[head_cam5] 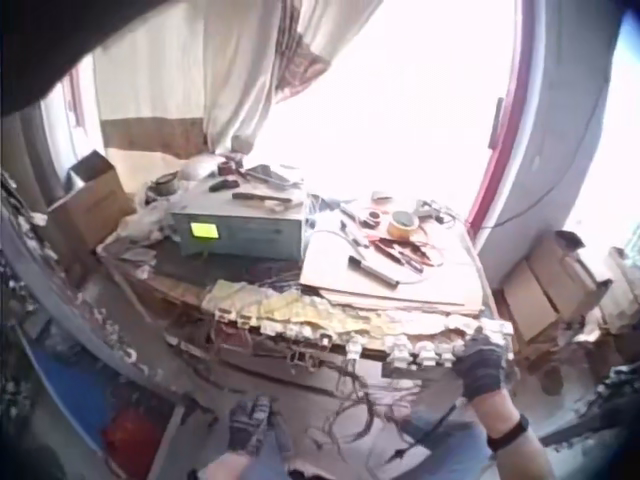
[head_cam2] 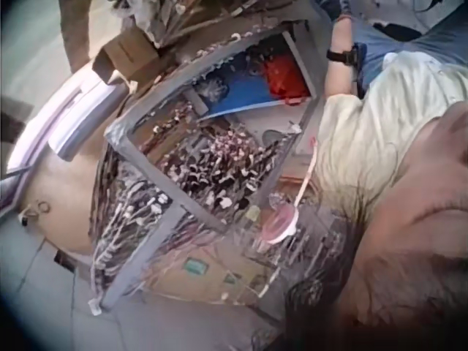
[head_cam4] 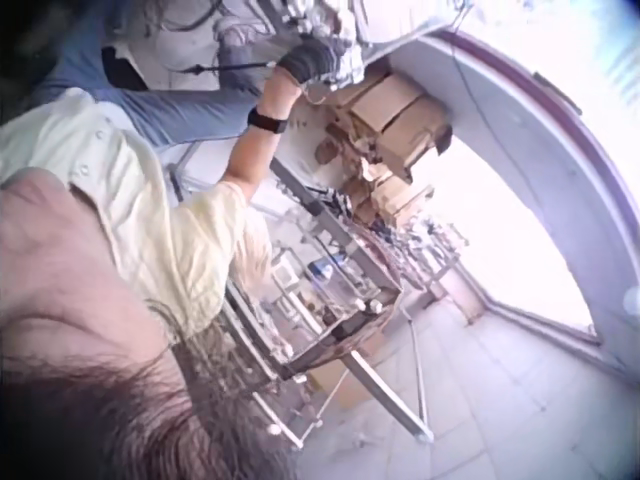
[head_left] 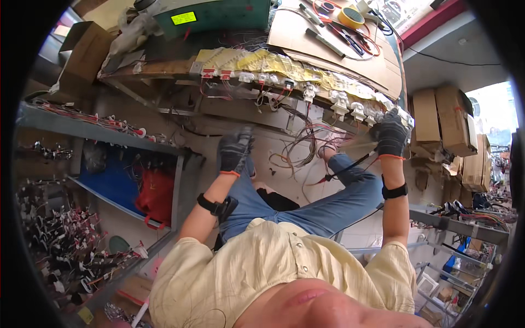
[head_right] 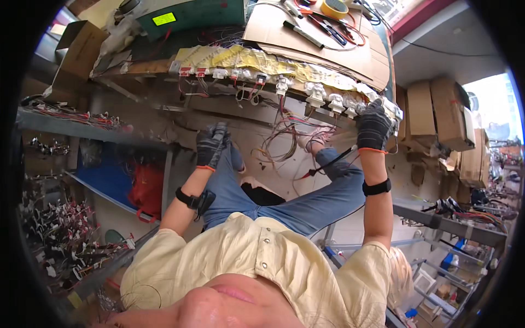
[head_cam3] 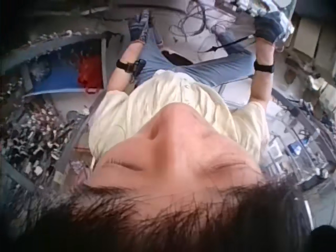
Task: Assembling and testing electrical wiring harnesses at a factory workstation.
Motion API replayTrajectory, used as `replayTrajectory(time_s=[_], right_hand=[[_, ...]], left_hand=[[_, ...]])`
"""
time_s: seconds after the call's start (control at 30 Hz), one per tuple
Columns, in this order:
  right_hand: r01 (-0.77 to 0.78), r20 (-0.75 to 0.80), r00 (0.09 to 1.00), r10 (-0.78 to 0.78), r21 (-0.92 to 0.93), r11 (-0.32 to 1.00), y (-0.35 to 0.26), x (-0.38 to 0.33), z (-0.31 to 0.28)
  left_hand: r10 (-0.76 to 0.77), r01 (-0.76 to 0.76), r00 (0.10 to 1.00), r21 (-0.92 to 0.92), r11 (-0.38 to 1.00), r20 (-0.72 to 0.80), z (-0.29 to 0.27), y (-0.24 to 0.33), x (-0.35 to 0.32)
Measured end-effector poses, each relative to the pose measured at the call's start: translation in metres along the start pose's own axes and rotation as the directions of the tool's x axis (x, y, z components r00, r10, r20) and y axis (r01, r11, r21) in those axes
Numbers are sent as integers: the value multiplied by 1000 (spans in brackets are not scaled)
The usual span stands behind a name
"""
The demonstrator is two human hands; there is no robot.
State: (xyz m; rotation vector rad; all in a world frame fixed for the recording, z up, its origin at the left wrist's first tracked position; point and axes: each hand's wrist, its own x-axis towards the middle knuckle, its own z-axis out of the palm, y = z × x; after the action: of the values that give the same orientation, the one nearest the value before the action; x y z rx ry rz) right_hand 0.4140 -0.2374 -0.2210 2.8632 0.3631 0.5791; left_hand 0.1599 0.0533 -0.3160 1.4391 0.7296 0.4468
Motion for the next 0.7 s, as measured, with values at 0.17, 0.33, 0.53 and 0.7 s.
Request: replayTrajectory(time_s=[0.17,0.33,0.53,0.7], right_hand=[[-37,31,999,38,-40,999,-6,2,-3],[-26,39,999,28,-52,998,-5,-3,-11],[-37,-1,999,37,-67,997,3,-2,11],[-21,5,1000,21,-111,994,3,-5,5]], left_hand=[[825,-666,564,611,427,38,36,25,53],[803,-462,583,764,451,-121,63,5,75],[791,-451,604,777,438,-95,66,5,71],[862,-654,497,609,449,-103,66,22,55]])
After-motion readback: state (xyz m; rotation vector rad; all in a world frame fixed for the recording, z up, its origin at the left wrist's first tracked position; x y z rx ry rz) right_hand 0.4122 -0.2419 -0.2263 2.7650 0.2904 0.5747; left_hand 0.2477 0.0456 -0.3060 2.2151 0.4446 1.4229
